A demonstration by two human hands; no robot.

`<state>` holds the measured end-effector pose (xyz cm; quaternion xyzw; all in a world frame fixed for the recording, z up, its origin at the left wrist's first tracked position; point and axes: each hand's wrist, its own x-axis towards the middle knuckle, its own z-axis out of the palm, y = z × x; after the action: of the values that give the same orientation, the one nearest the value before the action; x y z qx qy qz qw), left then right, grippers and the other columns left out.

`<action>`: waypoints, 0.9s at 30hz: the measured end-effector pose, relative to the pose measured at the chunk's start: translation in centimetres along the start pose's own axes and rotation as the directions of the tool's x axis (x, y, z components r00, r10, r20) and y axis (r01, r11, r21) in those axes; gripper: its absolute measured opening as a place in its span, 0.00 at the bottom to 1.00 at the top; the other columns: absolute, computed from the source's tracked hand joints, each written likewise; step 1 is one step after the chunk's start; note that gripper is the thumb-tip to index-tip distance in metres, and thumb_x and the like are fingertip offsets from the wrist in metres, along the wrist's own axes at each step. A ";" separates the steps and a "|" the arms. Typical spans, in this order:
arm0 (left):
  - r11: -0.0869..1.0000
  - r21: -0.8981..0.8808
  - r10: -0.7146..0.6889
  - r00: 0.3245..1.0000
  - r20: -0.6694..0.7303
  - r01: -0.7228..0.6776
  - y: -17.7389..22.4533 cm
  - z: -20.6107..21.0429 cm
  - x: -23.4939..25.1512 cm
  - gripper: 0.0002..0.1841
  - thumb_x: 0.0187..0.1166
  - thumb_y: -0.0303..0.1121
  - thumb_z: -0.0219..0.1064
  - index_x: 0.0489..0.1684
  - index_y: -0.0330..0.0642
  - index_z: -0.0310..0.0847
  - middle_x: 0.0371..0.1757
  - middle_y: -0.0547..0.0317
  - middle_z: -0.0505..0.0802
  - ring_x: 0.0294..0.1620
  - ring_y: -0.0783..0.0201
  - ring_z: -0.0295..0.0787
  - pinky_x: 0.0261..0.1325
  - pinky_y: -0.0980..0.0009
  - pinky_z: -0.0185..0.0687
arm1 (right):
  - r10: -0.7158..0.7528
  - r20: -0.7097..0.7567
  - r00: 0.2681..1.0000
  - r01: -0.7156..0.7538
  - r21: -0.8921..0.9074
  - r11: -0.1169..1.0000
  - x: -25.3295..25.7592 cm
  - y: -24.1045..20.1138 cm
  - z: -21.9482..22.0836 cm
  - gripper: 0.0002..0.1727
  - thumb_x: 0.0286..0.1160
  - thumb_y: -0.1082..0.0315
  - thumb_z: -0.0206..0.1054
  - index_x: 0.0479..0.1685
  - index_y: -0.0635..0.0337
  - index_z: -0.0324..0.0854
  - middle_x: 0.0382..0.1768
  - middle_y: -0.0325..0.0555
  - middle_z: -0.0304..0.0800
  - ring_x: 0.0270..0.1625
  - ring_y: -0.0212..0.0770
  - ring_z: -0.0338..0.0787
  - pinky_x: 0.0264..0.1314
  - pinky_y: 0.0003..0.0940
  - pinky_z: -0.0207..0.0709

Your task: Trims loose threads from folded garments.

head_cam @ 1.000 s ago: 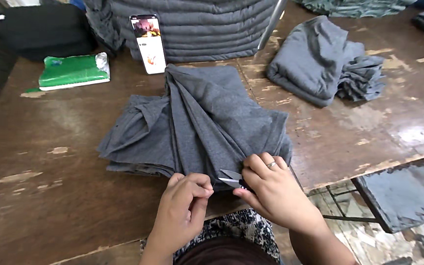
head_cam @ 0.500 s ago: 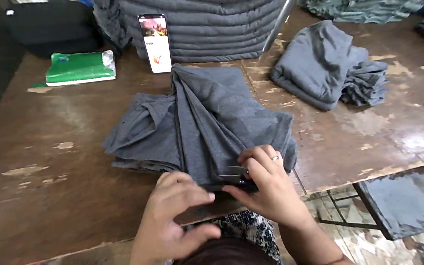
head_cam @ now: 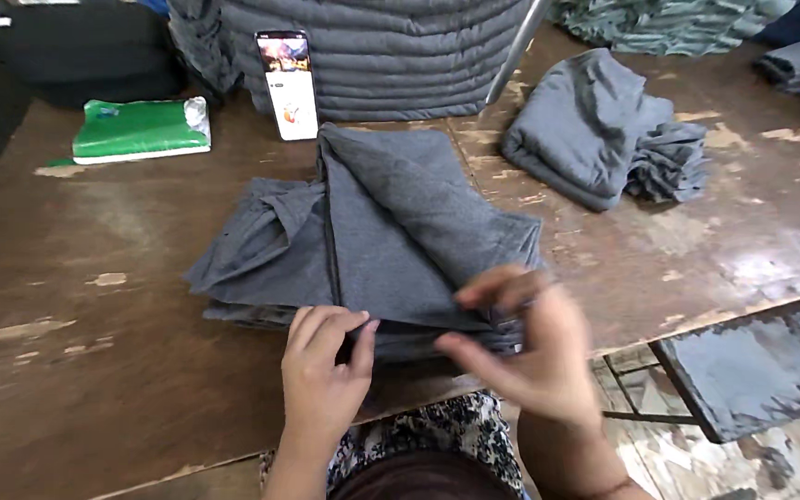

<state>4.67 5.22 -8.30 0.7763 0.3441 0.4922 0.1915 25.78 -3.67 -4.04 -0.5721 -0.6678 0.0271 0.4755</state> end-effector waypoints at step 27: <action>0.112 -0.929 -0.238 0.917 0.319 0.352 1.6 0.8 1.3 0.20 0.81 0.29 0.65 0.72 0.44 0.84 0.59 0.54 0.94 0.61 0.64 0.91 0.72 0.63 0.82 | -0.018 -0.205 0.979 0.086 0.329 0.940 -1.1 0.8 4.8 0.29 0.56 0.51 0.89 0.45 0.49 0.71 0.49 0.37 0.90 0.53 0.28 0.89 0.53 0.22 0.84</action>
<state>6.33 5.06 -6.85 0.4097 0.0884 0.5126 0.7494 23.03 -1.78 -7.79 -0.4644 -0.6175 0.0708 0.6309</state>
